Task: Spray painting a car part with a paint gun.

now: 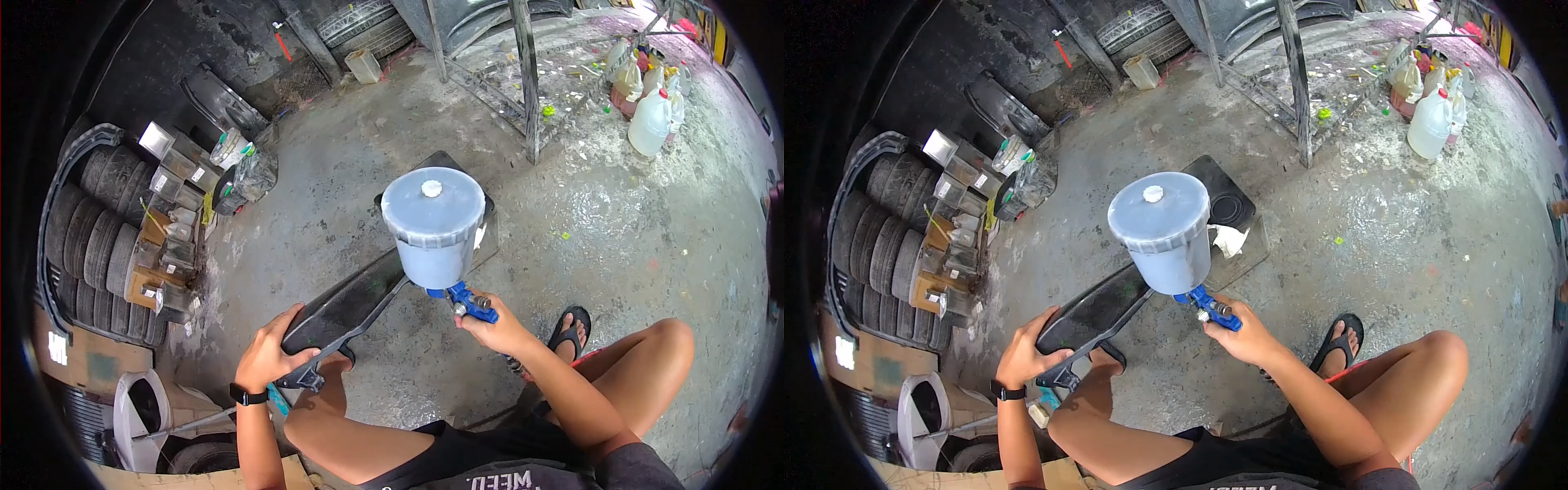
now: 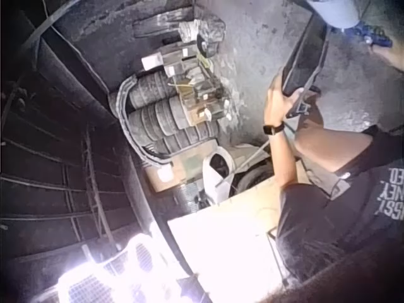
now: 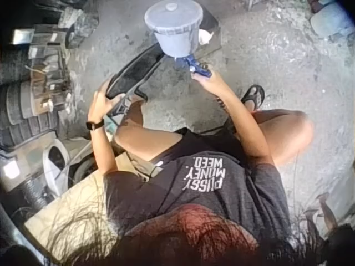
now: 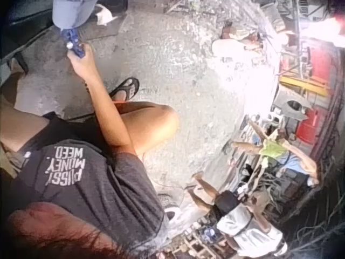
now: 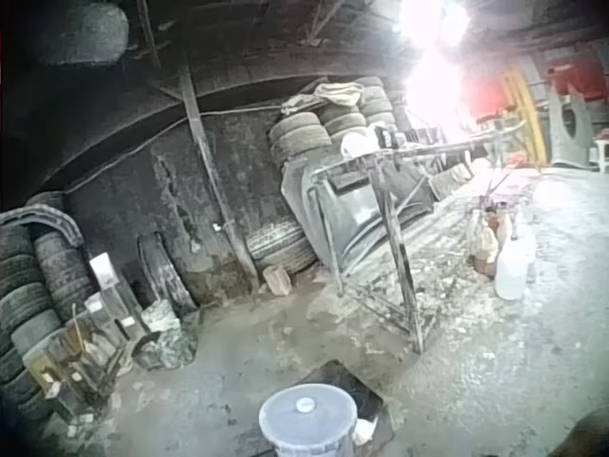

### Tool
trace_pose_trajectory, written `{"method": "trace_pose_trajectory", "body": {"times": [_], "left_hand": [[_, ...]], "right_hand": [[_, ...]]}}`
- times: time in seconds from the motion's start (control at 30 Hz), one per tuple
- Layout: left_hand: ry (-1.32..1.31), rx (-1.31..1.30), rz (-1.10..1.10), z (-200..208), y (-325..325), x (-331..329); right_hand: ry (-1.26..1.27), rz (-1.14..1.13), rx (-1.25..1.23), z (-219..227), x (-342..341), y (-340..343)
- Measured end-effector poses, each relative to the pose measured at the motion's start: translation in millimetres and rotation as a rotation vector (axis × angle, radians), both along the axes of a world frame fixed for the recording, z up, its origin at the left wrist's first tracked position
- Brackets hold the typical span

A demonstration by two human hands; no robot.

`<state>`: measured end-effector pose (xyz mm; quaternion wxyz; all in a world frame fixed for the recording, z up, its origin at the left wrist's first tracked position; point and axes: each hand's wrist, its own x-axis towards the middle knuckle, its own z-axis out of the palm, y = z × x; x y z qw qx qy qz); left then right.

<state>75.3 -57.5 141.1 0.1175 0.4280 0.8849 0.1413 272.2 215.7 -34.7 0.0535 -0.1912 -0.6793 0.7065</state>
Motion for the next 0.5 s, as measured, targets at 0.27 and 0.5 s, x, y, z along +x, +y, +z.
{"method": "trace_pose_trajectory", "body": {"times": [0.27,0.5], "left_hand": [[-0.01,0.011,-0.014,0,0,-1],[-0.007,0.015,-0.014,1,2,-1]], "right_hand": [[0.002,-0.104,-0.082,-3,-1,9],[0.015,-0.117,-0.116,-7,-4,16]]}}
